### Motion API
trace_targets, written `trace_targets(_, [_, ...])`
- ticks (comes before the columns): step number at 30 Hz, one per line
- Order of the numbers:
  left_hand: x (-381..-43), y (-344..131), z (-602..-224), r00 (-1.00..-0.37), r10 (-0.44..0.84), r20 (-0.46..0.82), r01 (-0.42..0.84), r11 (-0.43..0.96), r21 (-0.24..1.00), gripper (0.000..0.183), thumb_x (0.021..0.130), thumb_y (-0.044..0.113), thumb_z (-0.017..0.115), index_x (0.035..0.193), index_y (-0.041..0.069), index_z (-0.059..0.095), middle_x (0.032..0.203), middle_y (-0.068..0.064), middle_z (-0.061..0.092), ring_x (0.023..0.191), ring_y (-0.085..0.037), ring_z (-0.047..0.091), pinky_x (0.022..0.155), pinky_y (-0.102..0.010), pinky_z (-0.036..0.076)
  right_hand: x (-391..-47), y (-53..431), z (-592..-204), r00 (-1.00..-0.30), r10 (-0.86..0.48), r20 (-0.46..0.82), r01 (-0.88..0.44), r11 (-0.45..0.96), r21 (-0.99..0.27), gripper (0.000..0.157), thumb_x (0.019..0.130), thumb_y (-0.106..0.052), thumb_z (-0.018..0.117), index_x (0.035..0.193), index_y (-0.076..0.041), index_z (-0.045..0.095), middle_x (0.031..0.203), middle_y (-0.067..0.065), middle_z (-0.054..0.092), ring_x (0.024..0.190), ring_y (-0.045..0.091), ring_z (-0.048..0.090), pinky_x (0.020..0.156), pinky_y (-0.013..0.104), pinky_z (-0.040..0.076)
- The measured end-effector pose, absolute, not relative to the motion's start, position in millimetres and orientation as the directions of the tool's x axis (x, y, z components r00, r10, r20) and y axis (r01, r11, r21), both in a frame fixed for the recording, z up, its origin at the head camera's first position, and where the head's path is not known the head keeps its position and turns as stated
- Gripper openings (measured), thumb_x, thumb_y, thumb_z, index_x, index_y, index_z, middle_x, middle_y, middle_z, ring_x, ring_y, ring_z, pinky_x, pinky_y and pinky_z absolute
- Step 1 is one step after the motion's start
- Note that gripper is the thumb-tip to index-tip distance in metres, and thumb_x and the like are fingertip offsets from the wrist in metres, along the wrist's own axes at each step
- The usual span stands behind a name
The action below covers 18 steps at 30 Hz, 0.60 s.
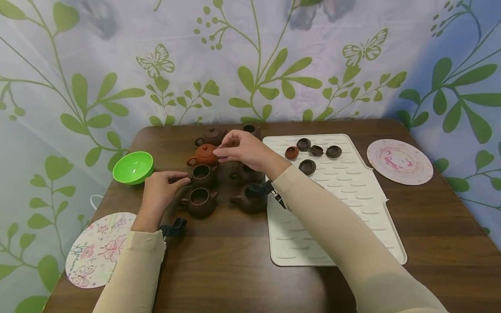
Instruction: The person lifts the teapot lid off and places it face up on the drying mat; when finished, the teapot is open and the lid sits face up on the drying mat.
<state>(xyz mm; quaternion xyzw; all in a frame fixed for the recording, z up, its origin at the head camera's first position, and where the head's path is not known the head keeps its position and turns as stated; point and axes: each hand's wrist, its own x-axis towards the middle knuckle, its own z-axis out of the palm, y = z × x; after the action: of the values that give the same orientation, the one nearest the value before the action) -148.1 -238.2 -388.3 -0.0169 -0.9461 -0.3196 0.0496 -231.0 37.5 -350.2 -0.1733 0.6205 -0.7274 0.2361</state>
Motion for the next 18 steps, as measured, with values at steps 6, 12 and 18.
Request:
trace_targets(6, [-148,-238,-389,-0.994,0.005,0.107,0.068,0.798,0.599,0.027,0.098,0.022,0.079,0.120,0.006,0.081,0.117,-0.018,0.075,0.121,-0.049,0.060,0.100,-0.063,0.045,-228,68,-357,-0.878,-0.478,-0.006,0.021,-0.026,-0.999,0.029,0.092,0.002,0.079,0.112,0.005,0.058,0.128,0.018,0.062,0.112,0.033,0.065,0.097,0.043,0.054])
trace_targets(12, [-148,-238,-389,-0.994,-0.001,0.114,0.068,0.800,0.596,0.026,0.098,0.022,0.079,0.119,0.007,0.082,0.116,-0.018,0.075,0.121,-0.050,0.059,0.100,-0.063,0.045,-220,110,-357,-0.933,-0.361,-0.013,-0.021,0.091,-0.996,0.035,0.091,-0.003,0.084,0.120,0.001,0.065,0.136,0.009,0.058,0.115,0.028,0.064,0.099,0.049,0.050])
trace_targets(18, [-147,-238,-390,-0.993,-0.009,0.114,0.061,0.797,0.600,0.025,0.098,0.023,0.079,0.118,0.007,0.082,0.116,-0.018,0.075,0.121,-0.050,0.059,0.100,-0.063,0.045,-211,161,-354,-0.974,-0.219,-0.063,0.022,0.181,-0.983,0.039,0.090,-0.009,0.086,0.126,-0.010,0.071,0.125,0.011,0.068,0.106,0.031,0.068,0.089,0.048,0.052])
